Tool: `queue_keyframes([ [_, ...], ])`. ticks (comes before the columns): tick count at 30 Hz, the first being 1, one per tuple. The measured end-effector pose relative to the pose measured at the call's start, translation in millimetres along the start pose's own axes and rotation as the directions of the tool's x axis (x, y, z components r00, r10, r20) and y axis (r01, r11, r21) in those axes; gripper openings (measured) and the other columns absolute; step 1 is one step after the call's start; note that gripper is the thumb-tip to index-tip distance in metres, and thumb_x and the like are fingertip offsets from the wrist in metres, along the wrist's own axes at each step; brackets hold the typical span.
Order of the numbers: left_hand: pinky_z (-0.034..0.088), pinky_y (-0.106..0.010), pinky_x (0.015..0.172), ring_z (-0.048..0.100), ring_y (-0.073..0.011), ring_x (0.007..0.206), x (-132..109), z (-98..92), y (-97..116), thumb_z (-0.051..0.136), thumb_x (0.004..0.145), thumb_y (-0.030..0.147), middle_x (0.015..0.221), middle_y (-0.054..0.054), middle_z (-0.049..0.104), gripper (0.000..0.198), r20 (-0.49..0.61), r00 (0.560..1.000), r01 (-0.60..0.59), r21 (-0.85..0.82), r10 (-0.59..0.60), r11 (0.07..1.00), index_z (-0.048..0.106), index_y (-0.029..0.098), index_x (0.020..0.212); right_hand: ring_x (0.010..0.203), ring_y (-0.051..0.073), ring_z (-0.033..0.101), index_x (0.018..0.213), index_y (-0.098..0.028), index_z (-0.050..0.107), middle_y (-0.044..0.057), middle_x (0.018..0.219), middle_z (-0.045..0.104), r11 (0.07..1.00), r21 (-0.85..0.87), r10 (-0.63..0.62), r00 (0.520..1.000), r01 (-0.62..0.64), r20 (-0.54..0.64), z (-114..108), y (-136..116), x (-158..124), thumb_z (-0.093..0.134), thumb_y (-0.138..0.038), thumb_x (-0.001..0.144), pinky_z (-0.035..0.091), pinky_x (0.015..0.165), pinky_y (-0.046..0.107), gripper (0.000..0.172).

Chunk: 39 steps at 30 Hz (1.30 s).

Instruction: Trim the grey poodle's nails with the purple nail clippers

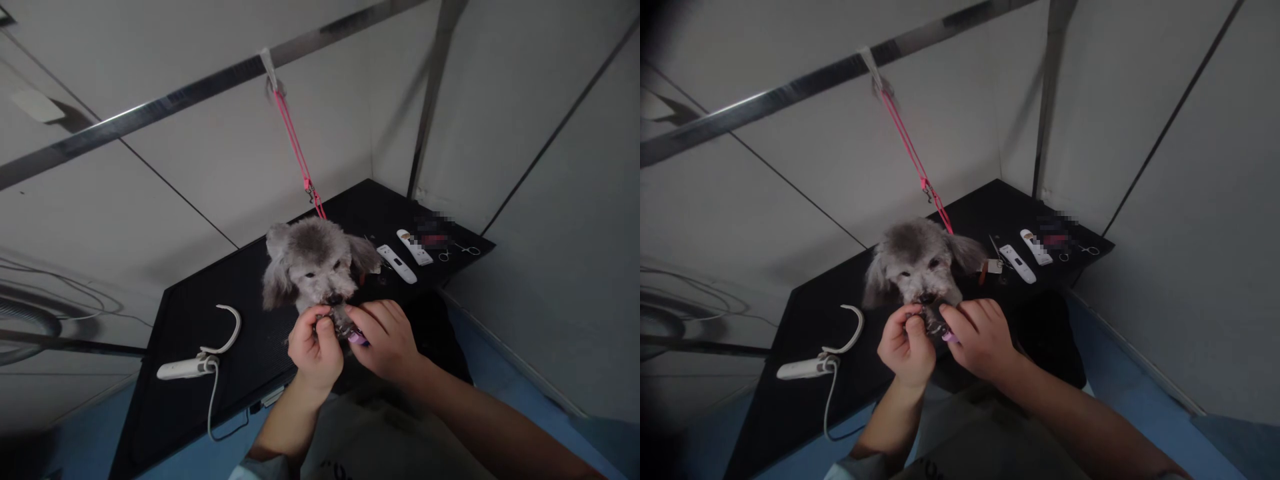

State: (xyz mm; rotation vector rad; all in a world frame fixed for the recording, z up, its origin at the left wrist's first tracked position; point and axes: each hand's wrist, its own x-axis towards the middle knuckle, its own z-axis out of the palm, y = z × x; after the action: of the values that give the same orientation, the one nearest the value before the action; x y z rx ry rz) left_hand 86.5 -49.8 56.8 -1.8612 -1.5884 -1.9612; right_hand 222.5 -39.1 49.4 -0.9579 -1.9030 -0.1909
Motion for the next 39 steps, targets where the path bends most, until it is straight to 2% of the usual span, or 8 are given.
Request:
queue_keyframes([
  [9, 0.053, -0.022, 0.064, 0.067, -0.0123, 0.068, 1.7, 1.6, 2.0, 0.052, 0.090, 0.024, 0.077, -0.002, 0.069, 0.016, -0.014, 1.000, -0.015, 0.020, 0.015, 1.000, 0.065, 0.015, 0.089, 0.075, 0.020, 0.053, 0.112, -0.017, 0.062, 0.007, 0.084, 0.064, 0.999, -0.037, 0.001, 1.000, -0.002, -0.008, -0.4, 1.5, -1.8, 0.051, -0.017, 0.081, 0.041, 0.070, 0.035, 0.034],
  [29, 0.054, -0.020, 0.068, 0.067, -0.0117, 0.070, -0.1, 2.2, 1.6, 0.051, 0.089, 0.018, 0.076, -0.002, 0.069, 0.013, 0.042, 0.994, -0.099, -0.023, 0.099, 0.995, 0.064, 0.016, 0.089, 0.071, 0.019, 0.057, 0.111, -0.014, 0.061, 0.006, 0.080, 0.065, 0.999, 0.034, 0.021, 1.000, -0.021, -0.002, 1.3, -0.1, -0.9, 0.049, -0.012, 0.078, 0.044, 0.066, 0.033, 0.035],
  [36, 0.054, -0.020, 0.071, 0.068, -0.0114, 0.073, -0.4, -1.6, 3.3, 0.052, 0.088, 0.018, 0.079, -0.001, 0.070, 0.012, 0.078, 0.993, -0.086, -0.045, 0.090, 0.995, 0.064, 0.017, 0.091, 0.071, 0.020, 0.057, 0.107, -0.015, 0.061, 0.007, 0.078, 0.065, 1.000, 0.004, 0.004, 0.995, -0.004, -0.096, 5.6, -1.0, 1.1, 0.048, -0.013, 0.081, 0.044, 0.066, 0.035, 0.029],
  [39, 0.054, -0.021, 0.069, 0.068, -0.0122, 0.071, -0.8, -2.8, 4.6, 0.051, 0.089, 0.019, 0.078, -0.002, 0.071, 0.014, 0.087, 0.994, -0.070, -0.042, 0.073, 0.997, 0.065, 0.016, 0.089, 0.069, 0.020, 0.057, 0.104, -0.015, 0.061, 0.007, 0.077, 0.065, 1.000, 0.016, 0.007, 0.996, -0.006, -0.084, 6.0, -1.5, 2.8, 0.048, -0.013, 0.081, 0.045, 0.065, 0.034, 0.027],
])
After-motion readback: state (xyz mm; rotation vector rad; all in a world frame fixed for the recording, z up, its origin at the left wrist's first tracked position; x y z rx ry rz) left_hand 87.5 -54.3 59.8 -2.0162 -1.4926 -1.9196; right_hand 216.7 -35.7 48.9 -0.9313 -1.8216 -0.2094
